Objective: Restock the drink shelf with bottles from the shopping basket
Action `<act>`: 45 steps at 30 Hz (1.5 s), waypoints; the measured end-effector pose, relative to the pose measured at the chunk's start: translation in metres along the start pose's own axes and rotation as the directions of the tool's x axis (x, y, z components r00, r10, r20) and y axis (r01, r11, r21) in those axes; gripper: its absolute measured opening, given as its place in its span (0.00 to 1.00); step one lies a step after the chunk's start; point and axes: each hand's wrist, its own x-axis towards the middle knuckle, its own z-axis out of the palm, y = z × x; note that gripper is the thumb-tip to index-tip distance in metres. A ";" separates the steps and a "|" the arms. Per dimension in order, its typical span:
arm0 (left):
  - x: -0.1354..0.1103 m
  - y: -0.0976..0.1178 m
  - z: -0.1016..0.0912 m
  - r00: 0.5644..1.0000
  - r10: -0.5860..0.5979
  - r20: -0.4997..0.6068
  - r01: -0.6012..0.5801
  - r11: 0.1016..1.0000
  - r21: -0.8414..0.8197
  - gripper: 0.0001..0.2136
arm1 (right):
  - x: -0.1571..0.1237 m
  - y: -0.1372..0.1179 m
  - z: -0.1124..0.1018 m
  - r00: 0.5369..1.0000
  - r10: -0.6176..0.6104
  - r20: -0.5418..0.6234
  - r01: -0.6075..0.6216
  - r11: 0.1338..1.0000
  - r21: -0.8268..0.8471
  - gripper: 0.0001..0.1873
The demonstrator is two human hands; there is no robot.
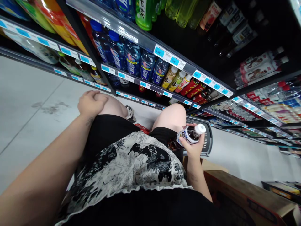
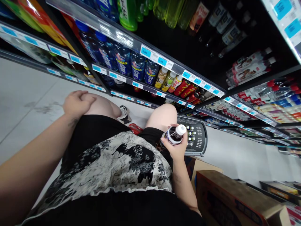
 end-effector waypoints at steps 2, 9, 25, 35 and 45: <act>0.000 0.000 0.000 1.000 -0.005 0.001 0.005 1.000 0.012 0.30 | -0.006 0.008 0.005 0.999 0.049 -0.012 -0.049 0.998 0.043 0.36; 0.001 0.001 0.000 1.000 0.025 -0.004 -0.025 0.999 0.039 0.31 | -0.015 0.051 0.020 0.936 0.247 -0.250 -0.242 0.969 0.049 0.44; 0.004 0.012 0.009 0.998 0.041 0.049 -0.046 0.993 0.108 0.32 | -0.024 0.140 0.042 0.867 -0.028 0.497 -0.172 0.921 0.351 0.36; 0.007 0.019 0.018 0.994 -0.031 0.103 0.010 0.978 0.206 0.32 | -0.020 0.139 0.053 0.761 -0.384 0.523 -0.253 0.567 0.784 0.43; 0.015 -0.006 0.015 0.986 -0.123 0.109 0.111 0.988 0.109 0.33 | -0.007 0.084 0.033 0.768 0.077 0.636 -0.636 -0.025 0.771 0.30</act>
